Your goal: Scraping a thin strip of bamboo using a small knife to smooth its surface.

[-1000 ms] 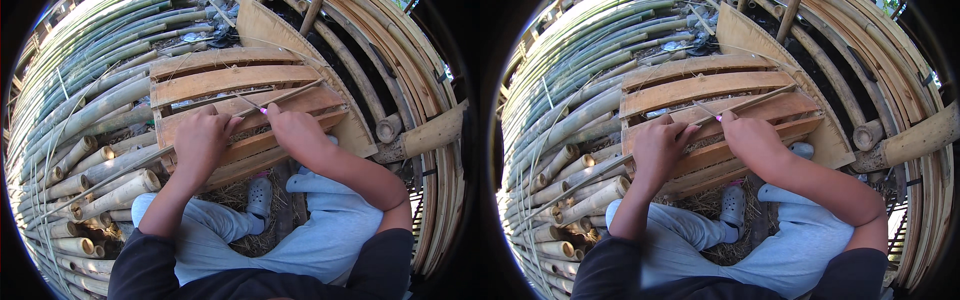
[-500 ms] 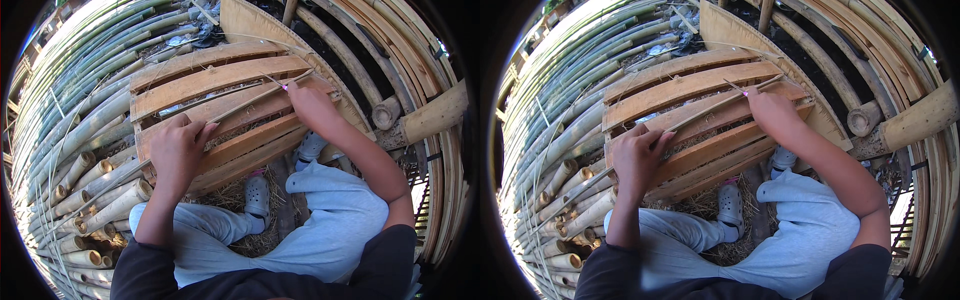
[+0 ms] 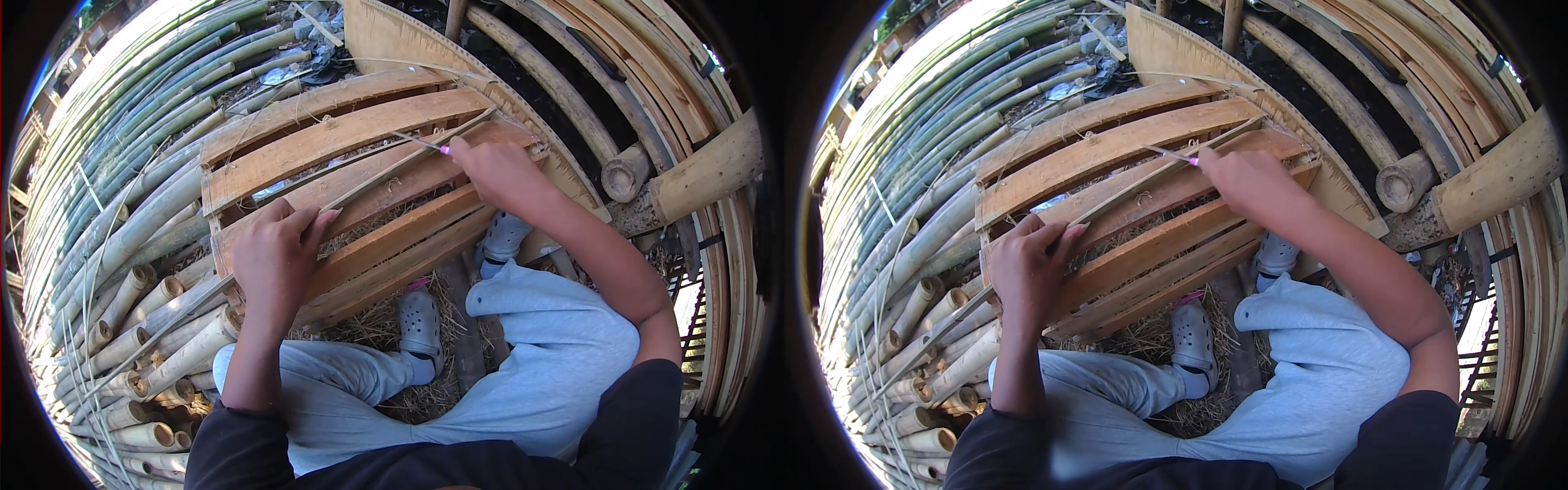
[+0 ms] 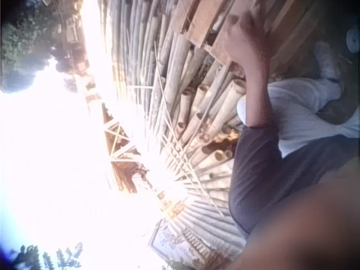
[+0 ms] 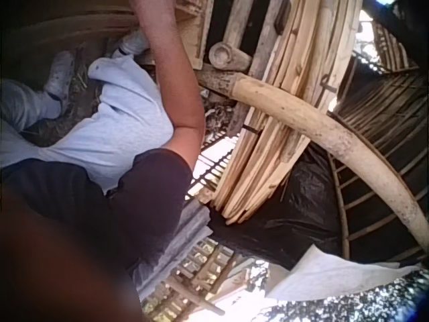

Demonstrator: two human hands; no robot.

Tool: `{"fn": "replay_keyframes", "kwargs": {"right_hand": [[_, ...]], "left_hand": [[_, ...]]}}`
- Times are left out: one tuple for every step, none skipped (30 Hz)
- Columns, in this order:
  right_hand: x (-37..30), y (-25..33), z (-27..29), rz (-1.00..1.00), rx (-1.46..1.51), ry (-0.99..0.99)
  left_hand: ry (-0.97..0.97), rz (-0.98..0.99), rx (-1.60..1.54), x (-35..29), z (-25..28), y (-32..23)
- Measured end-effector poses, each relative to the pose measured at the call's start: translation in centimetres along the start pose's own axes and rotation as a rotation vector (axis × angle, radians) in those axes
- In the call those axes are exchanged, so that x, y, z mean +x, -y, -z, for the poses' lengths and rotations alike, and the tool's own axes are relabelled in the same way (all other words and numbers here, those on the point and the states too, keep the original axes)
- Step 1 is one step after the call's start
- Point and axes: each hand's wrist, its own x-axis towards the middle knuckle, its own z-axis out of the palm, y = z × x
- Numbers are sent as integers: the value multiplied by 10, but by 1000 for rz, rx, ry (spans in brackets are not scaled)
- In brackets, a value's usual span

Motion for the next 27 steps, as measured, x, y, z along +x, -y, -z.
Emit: {"fn": "replay_keyframes", "kwargs": {"right_hand": [[-4, -26, -14, -9, -3, 7], [-11, -52, -24, -102, -106, -31], [-6, -54, -18, -174, -196, -79], [-10, -49, -16, -165, -195, -64], [-16, -38, -13, -158, -194, -68], [-16, -10, 5, -102, -105, 58], [-17, 8, 17, -49, -19, 181], [-18, 12, 18, -40, 18, 196], [-16, 1, 12, -41, 18, 195], [-14, -23, 0, -81, -5, 104], [-18, -47, -10, -128, -33, 19], [-14, -57, -8, -126, -58, -105], [-17, -58, -9, -130, -60, -105], [-20, -56, -9, -170, -63, -12], [-16, -44, -4, -198, -57, 76], [-13, -22, 2, -127, -11, 76], [-11, -9, 0, -125, -17, 83], [-13, 2, -2, -89, 23, 52], [-15, 6, -5, -52, 64, 22], [-11, -11, -8, -48, 81, -14], [-8, -16, -7, -51, 81, -11], [-5, -18, -5, -67, 25, -16], [-4, -17, -2, -83, -31, -19], [-1, 3, 1, -59, -98, 0], [1, 22, 5, -54, -96, -2], [0, 38, 10, 24, -53, -31], [1, 45, 11, 107, -2, -60]], "left_hand": [[4, -7, -10, 0, -2, -2], [0, -16, -17, 1, -3, -4], [-5, -9, -3, 2, -3, -4], [-8, -3, 1, 2, -1, -2], [2, 8, -29, 2, 1, 0], [17, 21, -61, 1, 0, 2], [16, 25, -61, 0, 0, 3], [0, -5, -36, 0, -1, 4], [-16, -36, -12, 0, 0, 4], [-15, -44, -22, 0, 0, 1], [-33, -48, -7, 1, -2, -3], [-53, -42, 25, 2, -3, -4], [-53, -46, 22, 2, -3, -4], [-48, -47, 10, 1, -3, -3], [-44, -41, 10, 0, -3, -1], [-43, -37, 13, -1, -3, 0], [-45, -54, 20, -2, -5, 1], [-46, -80, 30, -3, -4, 0], [-45, -85, 27, -2, -3, -2], [-58, -114, 49, 0, -2, -5], [-73, -141, 71, 0, -2, -7], [-71, -143, 67, 0, -2, -9], [-51, -139, 67, -2, -2, -11], [-35, -125, 81, -3, 0, -10], [-36, -120, 85, -5, 1, -9], [-17, -113, 81, -6, 0, -9], [5, -101, 86, -7, -1, -8]]}}
